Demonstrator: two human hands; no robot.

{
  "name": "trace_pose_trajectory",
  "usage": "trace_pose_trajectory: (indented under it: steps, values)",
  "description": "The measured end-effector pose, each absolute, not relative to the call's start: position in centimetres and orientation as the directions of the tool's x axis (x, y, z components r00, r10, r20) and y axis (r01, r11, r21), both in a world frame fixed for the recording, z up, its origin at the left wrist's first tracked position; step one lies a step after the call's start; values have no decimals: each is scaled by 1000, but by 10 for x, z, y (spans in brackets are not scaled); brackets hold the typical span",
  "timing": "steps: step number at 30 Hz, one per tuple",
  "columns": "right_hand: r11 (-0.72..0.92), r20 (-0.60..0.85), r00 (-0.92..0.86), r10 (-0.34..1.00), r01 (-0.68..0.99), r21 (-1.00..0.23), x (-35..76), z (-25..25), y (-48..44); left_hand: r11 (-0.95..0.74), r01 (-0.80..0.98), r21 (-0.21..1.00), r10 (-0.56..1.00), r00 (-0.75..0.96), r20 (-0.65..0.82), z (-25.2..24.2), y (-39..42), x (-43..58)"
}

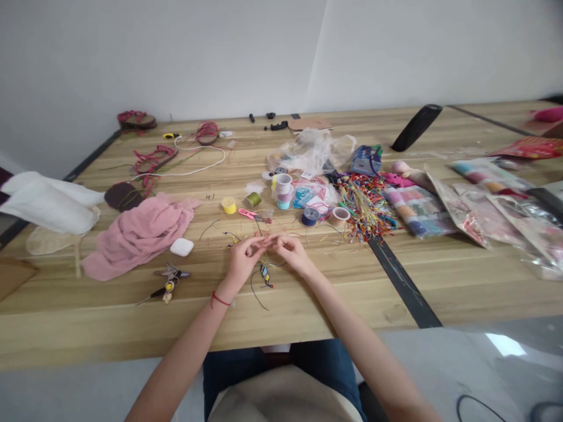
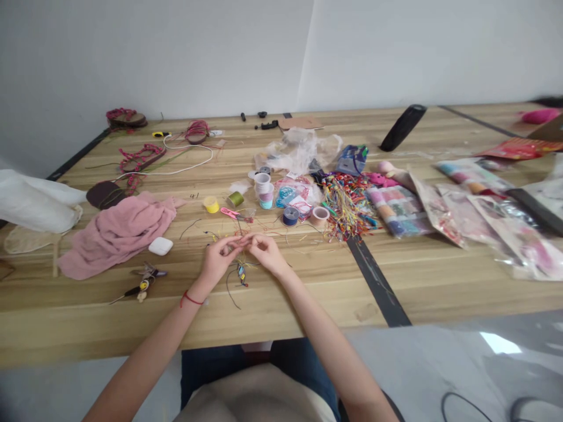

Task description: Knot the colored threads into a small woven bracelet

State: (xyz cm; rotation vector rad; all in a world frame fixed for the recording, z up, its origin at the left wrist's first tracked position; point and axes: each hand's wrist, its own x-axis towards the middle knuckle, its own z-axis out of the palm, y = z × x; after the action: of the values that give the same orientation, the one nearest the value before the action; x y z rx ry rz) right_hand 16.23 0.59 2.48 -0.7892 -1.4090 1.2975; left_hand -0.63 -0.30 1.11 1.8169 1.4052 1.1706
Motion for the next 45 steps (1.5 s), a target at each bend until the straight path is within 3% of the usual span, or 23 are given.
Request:
trace_pose_trajectory:
  steps: [10,18,24,35,45]
  values:
    - [159,186,-211,960,-138,-978,165,29,5,-352,545,761,931,116,347,15,-4,-5]
    - [74,105,-105,989,-264,-962,166,24,9,-337,550,764,937,116,329,13,-4,-6]
    - [51,125,-166,978,-391,-919,164,19,12,-345,564,750,934,125,335,14,-4,-5]
    - [7,124,-331,936,-332,-943,158,16,4,-440,574,690,896,226,383,16,-7,-5]
    - [145,243,-398,885,-261,-954,153,17,-2,-434,606,666,896,214,388,10,-4,-6]
